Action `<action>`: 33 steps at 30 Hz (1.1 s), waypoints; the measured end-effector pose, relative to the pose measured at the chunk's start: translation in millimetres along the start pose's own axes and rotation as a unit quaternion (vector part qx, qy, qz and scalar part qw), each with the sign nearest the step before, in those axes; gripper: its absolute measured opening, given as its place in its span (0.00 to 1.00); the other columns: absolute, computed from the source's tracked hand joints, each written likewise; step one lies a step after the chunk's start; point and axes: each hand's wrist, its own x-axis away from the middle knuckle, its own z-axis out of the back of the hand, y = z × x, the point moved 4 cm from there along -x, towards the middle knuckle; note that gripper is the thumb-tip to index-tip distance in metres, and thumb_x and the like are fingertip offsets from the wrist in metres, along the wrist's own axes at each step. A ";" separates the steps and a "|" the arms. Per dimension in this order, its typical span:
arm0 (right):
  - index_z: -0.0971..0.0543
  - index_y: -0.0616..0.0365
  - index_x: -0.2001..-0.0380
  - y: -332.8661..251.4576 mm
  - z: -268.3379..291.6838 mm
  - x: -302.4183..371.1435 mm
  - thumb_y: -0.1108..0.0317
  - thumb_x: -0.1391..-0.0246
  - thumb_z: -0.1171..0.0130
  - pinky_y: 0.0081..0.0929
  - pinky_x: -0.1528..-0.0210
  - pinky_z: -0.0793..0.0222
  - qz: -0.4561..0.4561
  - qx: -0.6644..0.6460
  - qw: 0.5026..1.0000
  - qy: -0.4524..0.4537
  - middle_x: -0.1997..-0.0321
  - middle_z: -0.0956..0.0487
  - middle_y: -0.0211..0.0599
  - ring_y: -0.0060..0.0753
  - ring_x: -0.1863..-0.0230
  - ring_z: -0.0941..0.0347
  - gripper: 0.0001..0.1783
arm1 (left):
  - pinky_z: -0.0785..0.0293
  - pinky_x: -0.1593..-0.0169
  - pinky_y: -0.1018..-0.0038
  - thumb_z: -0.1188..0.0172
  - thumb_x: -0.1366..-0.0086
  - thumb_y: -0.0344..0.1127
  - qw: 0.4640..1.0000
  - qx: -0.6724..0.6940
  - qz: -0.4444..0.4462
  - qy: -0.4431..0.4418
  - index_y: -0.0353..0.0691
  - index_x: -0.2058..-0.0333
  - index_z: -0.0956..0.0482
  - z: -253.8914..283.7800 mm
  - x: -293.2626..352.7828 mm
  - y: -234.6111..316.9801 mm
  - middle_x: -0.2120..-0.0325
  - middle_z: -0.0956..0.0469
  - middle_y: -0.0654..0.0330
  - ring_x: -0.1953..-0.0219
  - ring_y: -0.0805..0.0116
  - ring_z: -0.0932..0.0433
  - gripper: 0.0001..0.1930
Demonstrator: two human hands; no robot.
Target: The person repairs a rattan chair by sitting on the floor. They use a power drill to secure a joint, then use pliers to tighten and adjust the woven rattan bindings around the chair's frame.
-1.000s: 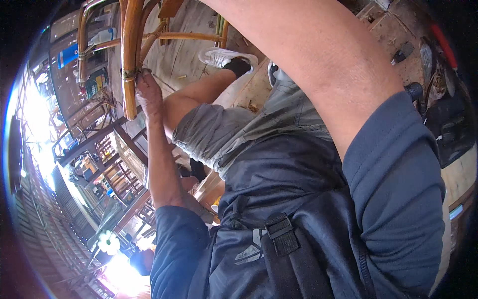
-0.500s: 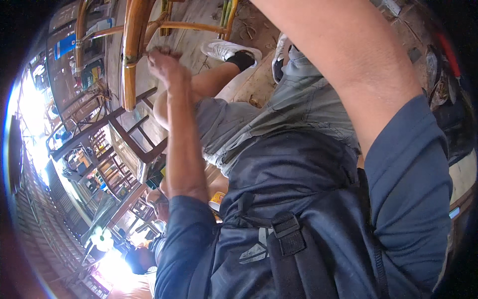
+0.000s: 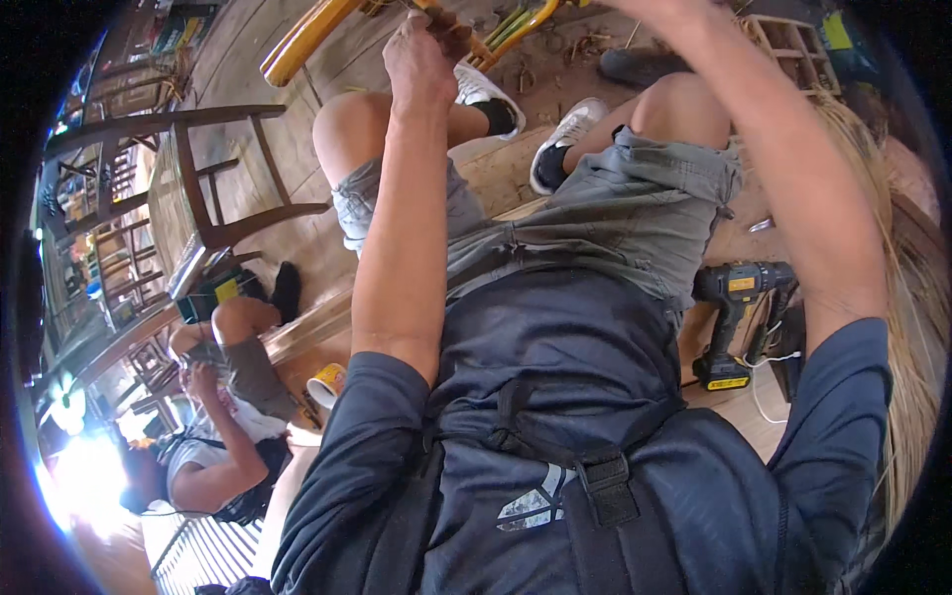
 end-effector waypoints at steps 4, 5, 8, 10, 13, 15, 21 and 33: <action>0.21 0.63 0.70 -23.8 -9.6 -6.1 0.49 0.45 0.50 0.44 0.60 0.29 -0.029 0.148 0.986 -0.070 0.68 0.21 0.52 0.50 0.62 0.23 0.24 | 0.25 0.69 0.69 0.55 0.33 0.38 0.995 -0.093 -0.019 -0.015 0.31 0.66 0.25 -7.1 3.6 2.5 0.72 0.23 0.53 0.72 0.62 0.21 0.15; 0.21 0.63 0.70 -28.3 -11.6 -10.6 0.49 0.45 0.50 0.43 0.59 0.29 -0.023 0.165 0.983 -0.078 0.68 0.21 0.51 0.50 0.61 0.23 0.24 | 0.25 0.70 0.70 0.54 0.33 0.38 0.988 -0.144 -0.057 -0.026 0.32 0.67 0.24 -6.6 1.8 5.2 0.72 0.22 0.53 0.73 0.64 0.22 0.15; 0.21 0.65 0.67 -45.2 -14.3 -21.5 0.49 0.44 0.50 0.44 0.58 0.28 -0.021 0.191 0.976 -0.103 0.66 0.21 0.52 0.50 0.59 0.24 0.26 | 0.29 0.71 0.72 0.53 0.34 0.39 0.960 -0.253 -0.118 -0.037 0.32 0.68 0.24 2.4 -1.9 8.8 0.75 0.23 0.56 0.75 0.69 0.25 0.15; 0.21 0.65 0.68 -51.3 -17.7 -27.6 0.49 0.44 0.50 0.44 0.58 0.28 -0.018 0.205 0.974 -0.093 0.66 0.21 0.53 0.50 0.59 0.24 0.26 | 0.31 0.72 0.74 0.51 0.34 0.40 0.958 -0.266 -0.100 -0.028 0.32 0.70 0.24 6.4 -3.6 9.7 0.77 0.25 0.59 0.77 0.71 0.28 0.16; 0.20 0.65 0.69 -62.1 -21.4 -34.2 0.49 0.45 0.49 0.43 0.59 0.28 -0.027 0.207 0.973 -0.102 0.68 0.20 0.52 0.50 0.61 0.23 0.25 | 0.29 0.67 0.64 0.50 0.38 0.37 0.969 -0.234 -0.051 -0.058 0.35 0.70 0.25 13.1 -11.9 5.6 0.76 0.25 0.51 0.72 0.55 0.25 0.11; 0.20 0.65 0.70 -69.2 -27.5 -35.2 0.49 0.45 0.48 0.43 0.60 0.27 -0.002 0.208 0.974 -0.087 0.70 0.20 0.52 0.51 0.62 0.23 0.25 | 0.31 0.73 0.68 0.53 0.35 0.39 0.965 -0.237 -0.086 -0.065 0.35 0.72 0.25 22.1 -13.2 5.3 0.81 0.27 0.55 0.79 0.60 0.28 0.14; 0.20 0.66 0.71 -62.7 -33.9 -46.5 0.49 0.46 0.48 0.43 0.61 0.27 0.020 0.212 0.976 -0.055 0.72 0.20 0.52 0.52 0.65 0.22 0.25 | 0.32 0.77 0.69 0.55 0.32 0.38 0.866 -0.420 -0.248 -0.106 0.35 0.76 0.26 18.2 -29.1 16.9 0.84 0.28 0.57 0.83 0.65 0.29 0.17; 0.21 0.65 0.76 -34.4 -95.7 -60.3 0.65 0.47 0.54 0.46 0.66 0.30 0.034 0.064 0.993 -0.096 0.73 0.22 0.54 0.48 0.68 0.22 0.16 | 0.39 0.75 0.79 0.48 0.35 0.39 0.864 -0.342 -0.095 -0.358 0.38 0.76 0.25 52.3 -35.3 84.2 0.82 0.31 0.67 0.80 0.79 0.35 0.13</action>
